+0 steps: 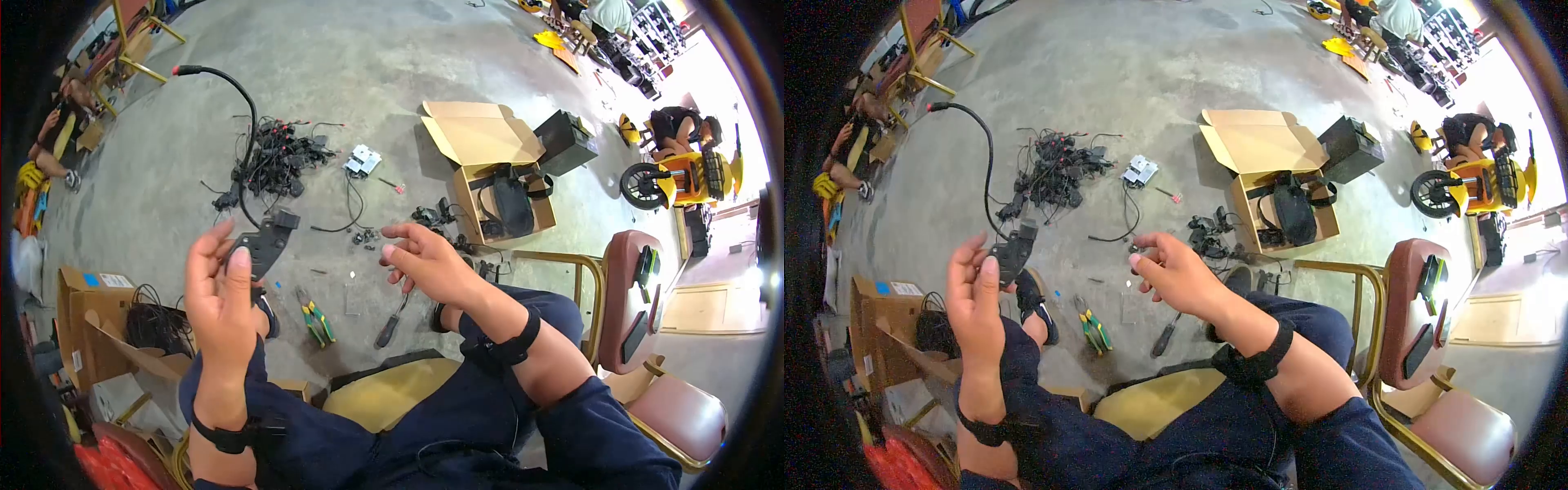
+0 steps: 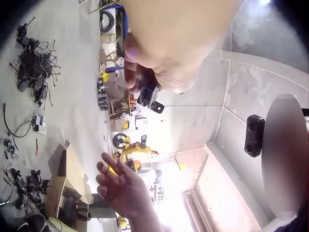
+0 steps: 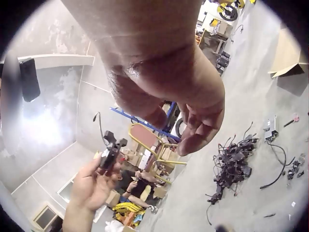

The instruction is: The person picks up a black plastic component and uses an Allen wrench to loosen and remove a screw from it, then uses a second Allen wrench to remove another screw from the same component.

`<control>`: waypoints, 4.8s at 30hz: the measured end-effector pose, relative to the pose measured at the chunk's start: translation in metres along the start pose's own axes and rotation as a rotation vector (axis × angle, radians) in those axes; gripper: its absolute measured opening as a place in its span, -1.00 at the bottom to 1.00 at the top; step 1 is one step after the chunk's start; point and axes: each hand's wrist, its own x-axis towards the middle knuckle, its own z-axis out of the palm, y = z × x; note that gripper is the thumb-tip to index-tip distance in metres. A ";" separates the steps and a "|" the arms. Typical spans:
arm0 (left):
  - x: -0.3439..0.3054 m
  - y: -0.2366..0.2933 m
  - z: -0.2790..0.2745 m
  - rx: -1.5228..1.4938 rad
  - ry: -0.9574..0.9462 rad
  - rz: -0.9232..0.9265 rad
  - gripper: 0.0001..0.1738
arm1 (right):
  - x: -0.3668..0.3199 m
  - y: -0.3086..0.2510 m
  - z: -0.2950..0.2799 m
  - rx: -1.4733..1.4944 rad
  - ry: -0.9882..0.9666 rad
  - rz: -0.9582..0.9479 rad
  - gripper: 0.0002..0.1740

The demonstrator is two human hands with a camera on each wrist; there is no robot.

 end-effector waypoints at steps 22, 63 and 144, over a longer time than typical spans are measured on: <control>-0.023 -0.027 -0.027 0.599 -0.601 -0.333 -0.49 | 0.094 0.315 0.123 -1.057 -0.172 0.227 -0.72; -0.081 0.120 -0.089 0.124 -0.259 -0.450 -0.61 | -0.058 -0.016 -0.024 0.352 -0.204 -0.318 -0.72; 0.001 0.003 0.051 -0.396 -0.447 -0.649 -0.58 | -0.026 -0.018 0.020 -0.236 -0.020 -0.418 -0.72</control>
